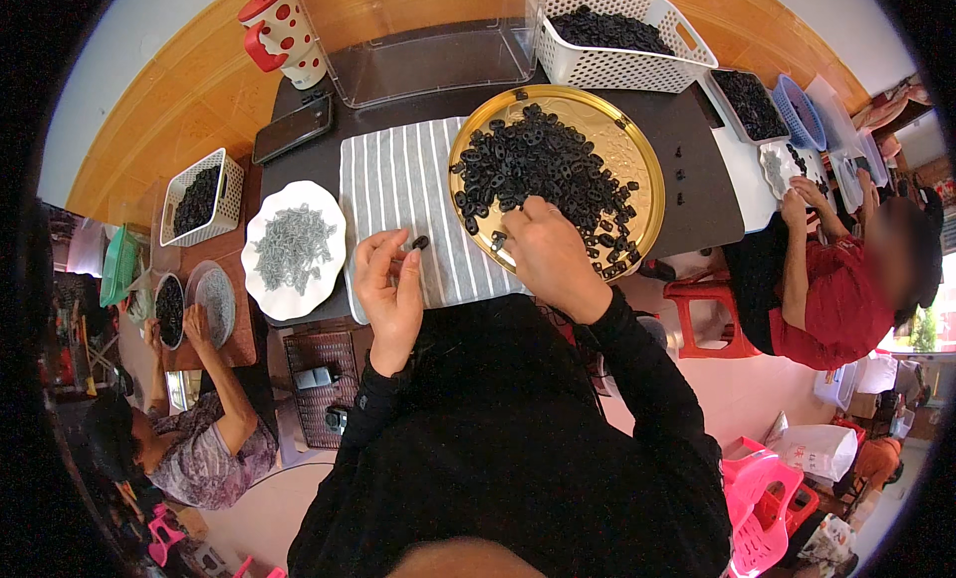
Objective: The person assembles plastic cord locks by joining small black components together by hand, repeatedly taking pieces from a tray and the tabletop. The person then picks up a piece of black fabric and lifts it.
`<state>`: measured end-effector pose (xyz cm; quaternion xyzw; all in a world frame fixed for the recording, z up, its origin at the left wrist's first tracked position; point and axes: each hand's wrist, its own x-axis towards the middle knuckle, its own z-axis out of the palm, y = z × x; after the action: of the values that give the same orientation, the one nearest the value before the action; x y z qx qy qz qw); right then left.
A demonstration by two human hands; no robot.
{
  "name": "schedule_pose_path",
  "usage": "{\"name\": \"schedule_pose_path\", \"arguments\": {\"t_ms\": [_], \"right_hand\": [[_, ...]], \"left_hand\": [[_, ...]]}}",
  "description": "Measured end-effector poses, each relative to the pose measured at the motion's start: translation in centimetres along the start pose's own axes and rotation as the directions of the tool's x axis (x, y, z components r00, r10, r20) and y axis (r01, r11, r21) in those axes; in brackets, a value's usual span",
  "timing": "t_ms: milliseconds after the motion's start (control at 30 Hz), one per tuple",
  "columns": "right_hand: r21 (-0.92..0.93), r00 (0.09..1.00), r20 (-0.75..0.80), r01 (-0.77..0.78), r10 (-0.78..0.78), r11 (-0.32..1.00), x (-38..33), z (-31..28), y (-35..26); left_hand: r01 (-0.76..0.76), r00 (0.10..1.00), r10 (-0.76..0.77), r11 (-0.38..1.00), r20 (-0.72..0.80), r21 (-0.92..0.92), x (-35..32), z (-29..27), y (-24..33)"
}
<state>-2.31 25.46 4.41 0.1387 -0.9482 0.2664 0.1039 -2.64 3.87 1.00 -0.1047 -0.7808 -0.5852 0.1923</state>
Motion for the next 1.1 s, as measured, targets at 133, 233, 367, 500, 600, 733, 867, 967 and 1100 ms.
{"name": "schedule_pose_path", "arguments": {"t_ms": [133, 233, 367, 500, 600, 733, 867, 967, 1100], "right_hand": [[-0.064, 0.998, 0.027, 0.054, -0.053, 0.996, -0.1, 0.6, -0.7], [-0.102, 0.998, 0.021, 0.056, -0.054, 0.993, -0.3, 0.9, -0.5], [-0.083, 0.995, -0.027, 0.097, -0.099, 0.992, -0.8, 1.0, 0.6], [0.232, 0.993, -0.117, 0.012, 0.016, 0.973, -1.8, 0.1, 0.6], [0.529, 0.995, -0.102, 0.046, 0.010, 0.848, -2.4, -1.1, -0.5], [0.556, 0.984, -0.150, 0.162, -0.093, 0.815, -4.0, -1.2, -1.5], [0.505, 0.978, -0.165, 0.196, -0.129, 0.840, -5.2, -0.7, -1.5], [0.452, 0.969, -0.192, 0.226, -0.153, 0.863, -5.4, -1.0, -1.5], [0.411, 0.929, -0.328, -0.026, 0.174, 0.911, -5.8, -3.3, 1.8]], "left_hand": [[-0.004, 1.000, 0.004, 1.000, 0.008, -0.012, -0.4, 0.1, 0.3], [0.007, 1.000, -0.007, 1.000, 0.016, -0.012, -0.7, 0.4, 0.4], [-0.030, 0.998, 0.032, 0.999, 0.047, -0.044, -1.0, 0.8, 0.8], [0.012, 0.990, 0.011, 0.987, 0.140, -0.162, -1.5, 1.0, 1.8], [0.242, 0.939, -0.132, 0.909, 0.318, -0.339, -1.7, 1.5, 2.3], [0.769, 0.616, -0.236, 0.389, 0.751, -0.508, -1.5, 2.0, 2.3], [0.821, 0.548, -0.220, 0.330, 0.807, -0.467, -1.7, 1.9, 1.8], [0.815, 0.556, -0.269, 0.359, 0.786, -0.454, -2.1, 2.0, 1.7], [0.703, 0.674, -0.229, 0.490, 0.702, -0.515, -2.5, 2.1, 1.4]]}}
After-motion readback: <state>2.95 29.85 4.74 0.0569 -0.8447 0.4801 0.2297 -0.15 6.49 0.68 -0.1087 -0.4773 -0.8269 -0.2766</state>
